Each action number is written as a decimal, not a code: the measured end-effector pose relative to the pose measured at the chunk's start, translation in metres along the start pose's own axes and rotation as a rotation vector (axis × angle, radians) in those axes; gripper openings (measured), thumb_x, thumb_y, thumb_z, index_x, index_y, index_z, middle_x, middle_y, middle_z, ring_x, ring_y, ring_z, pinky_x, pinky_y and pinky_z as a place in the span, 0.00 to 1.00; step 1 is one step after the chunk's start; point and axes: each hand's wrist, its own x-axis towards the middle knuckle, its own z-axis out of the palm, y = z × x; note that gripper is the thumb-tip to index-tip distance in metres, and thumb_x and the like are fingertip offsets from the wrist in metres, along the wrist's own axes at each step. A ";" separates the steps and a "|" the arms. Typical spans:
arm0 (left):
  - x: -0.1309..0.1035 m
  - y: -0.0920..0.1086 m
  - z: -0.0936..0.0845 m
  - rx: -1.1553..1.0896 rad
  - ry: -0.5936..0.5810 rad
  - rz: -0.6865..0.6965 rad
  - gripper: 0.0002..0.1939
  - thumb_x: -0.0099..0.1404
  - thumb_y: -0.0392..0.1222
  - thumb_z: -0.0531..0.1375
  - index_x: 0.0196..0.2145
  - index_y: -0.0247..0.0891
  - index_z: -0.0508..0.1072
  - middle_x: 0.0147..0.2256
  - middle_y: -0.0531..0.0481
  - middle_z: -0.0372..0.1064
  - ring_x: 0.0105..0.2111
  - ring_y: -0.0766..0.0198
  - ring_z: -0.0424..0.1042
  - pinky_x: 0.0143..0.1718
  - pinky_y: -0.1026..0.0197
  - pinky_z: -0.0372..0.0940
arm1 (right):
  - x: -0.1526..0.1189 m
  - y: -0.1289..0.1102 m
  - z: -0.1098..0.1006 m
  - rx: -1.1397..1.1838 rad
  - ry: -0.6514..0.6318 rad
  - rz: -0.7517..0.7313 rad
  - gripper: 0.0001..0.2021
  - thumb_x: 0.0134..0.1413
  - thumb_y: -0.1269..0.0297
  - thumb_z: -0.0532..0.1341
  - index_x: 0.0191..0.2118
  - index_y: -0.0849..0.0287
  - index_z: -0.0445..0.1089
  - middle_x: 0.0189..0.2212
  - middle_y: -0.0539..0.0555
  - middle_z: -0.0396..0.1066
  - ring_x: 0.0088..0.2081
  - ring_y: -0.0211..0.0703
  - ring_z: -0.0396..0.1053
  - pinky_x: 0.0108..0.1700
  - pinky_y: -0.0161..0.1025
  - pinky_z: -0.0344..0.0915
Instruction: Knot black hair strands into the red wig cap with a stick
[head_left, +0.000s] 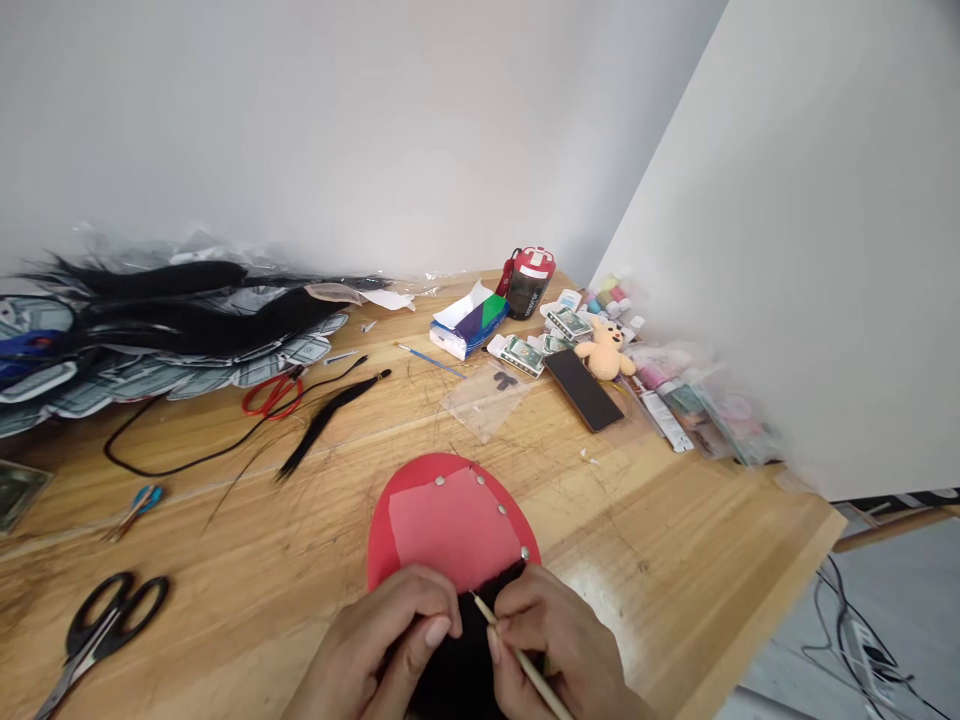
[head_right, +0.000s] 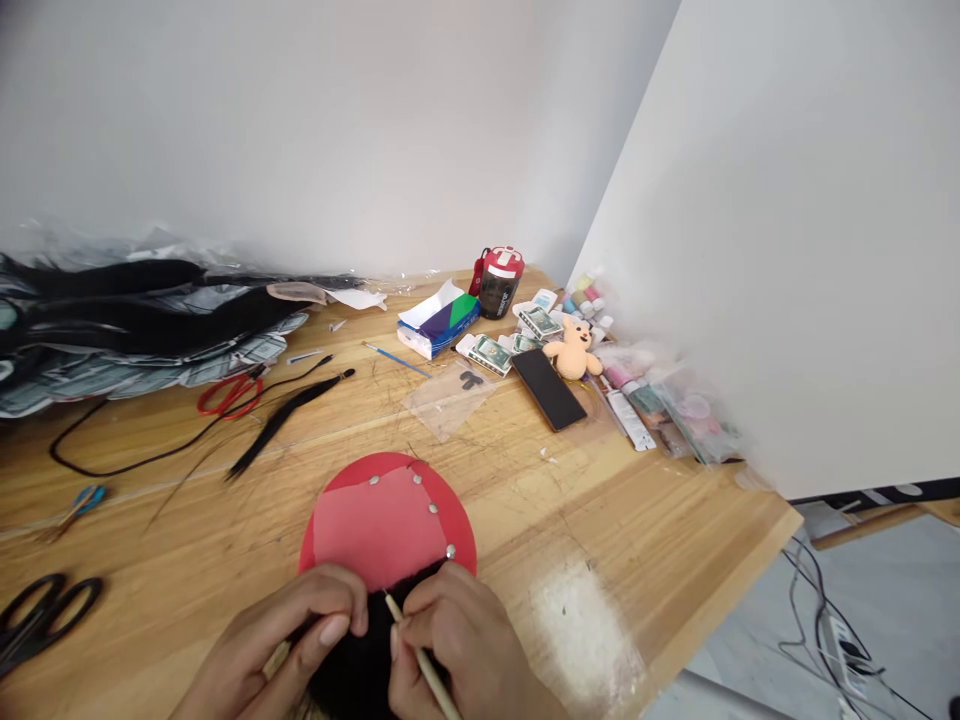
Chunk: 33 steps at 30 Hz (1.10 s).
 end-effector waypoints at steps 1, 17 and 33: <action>0.000 0.000 0.001 -0.009 -0.006 -0.017 0.09 0.74 0.39 0.52 0.36 0.45 0.70 0.31 0.57 0.72 0.31 0.68 0.74 0.35 0.72 0.67 | 0.001 0.000 0.000 0.012 0.001 0.013 0.12 0.51 0.82 0.55 0.34 0.55 0.63 0.24 0.49 0.70 0.23 0.36 0.69 0.25 0.30 0.68; -0.003 -0.008 0.002 -0.093 0.033 -0.016 0.10 0.74 0.42 0.53 0.35 0.44 0.71 0.30 0.56 0.71 0.30 0.68 0.72 0.33 0.72 0.65 | 0.005 -0.003 -0.001 0.062 0.071 0.083 0.13 0.50 0.82 0.55 0.35 0.54 0.63 0.22 0.48 0.71 0.20 0.36 0.69 0.21 0.30 0.65; -0.004 -0.003 0.000 -0.159 0.017 -0.158 0.14 0.74 0.48 0.53 0.32 0.43 0.71 0.29 0.54 0.69 0.28 0.66 0.69 0.31 0.69 0.63 | 0.005 -0.003 -0.003 0.035 0.005 0.031 0.15 0.48 0.84 0.55 0.35 0.55 0.64 0.22 0.49 0.70 0.22 0.38 0.69 0.24 0.31 0.68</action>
